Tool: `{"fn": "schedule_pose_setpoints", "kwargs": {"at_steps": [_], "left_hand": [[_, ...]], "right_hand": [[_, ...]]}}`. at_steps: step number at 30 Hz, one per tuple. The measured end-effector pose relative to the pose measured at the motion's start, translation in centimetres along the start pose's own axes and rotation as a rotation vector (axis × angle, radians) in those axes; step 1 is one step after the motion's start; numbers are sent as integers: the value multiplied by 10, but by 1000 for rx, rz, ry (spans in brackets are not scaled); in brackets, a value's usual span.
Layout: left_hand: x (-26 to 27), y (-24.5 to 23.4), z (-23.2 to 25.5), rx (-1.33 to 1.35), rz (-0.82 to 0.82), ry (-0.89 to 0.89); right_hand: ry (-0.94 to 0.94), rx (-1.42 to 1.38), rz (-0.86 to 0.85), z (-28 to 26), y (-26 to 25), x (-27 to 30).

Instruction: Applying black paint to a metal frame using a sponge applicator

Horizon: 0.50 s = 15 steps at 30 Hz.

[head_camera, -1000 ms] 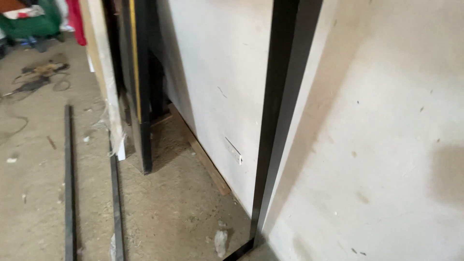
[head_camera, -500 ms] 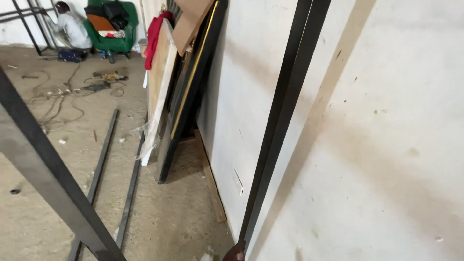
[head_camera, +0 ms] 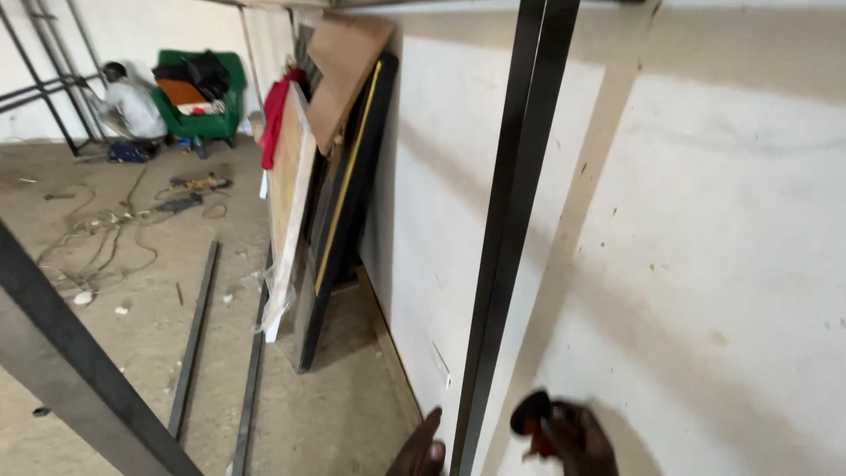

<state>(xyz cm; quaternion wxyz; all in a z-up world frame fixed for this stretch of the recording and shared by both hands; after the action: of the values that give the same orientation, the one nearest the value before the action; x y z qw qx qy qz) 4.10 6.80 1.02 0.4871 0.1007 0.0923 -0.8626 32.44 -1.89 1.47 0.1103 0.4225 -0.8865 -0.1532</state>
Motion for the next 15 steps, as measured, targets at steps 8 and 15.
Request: {"fn": "schedule_pose_setpoints", "kwargs": {"at_steps": [8,15], "left_hand": [[-28,-50,169,109,-27,-151],[-40,-59,106,109,-76,-373]], "right_hand": [[-630,215,-35,-249,204,48],[-66,388,374,-21,144,18]]}}
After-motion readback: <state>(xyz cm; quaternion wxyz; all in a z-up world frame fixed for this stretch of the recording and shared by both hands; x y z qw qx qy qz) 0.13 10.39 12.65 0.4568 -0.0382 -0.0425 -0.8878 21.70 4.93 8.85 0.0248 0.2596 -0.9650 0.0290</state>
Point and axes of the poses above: each hand's wrist, its own x-axis away from the middle knuckle, its own y-axis out of the palm, z = x × y, the point moved 8 cm from there along -x, towards the middle knuckle, and after that the axes turned 8 degrees about y, right-handed, at the moved point
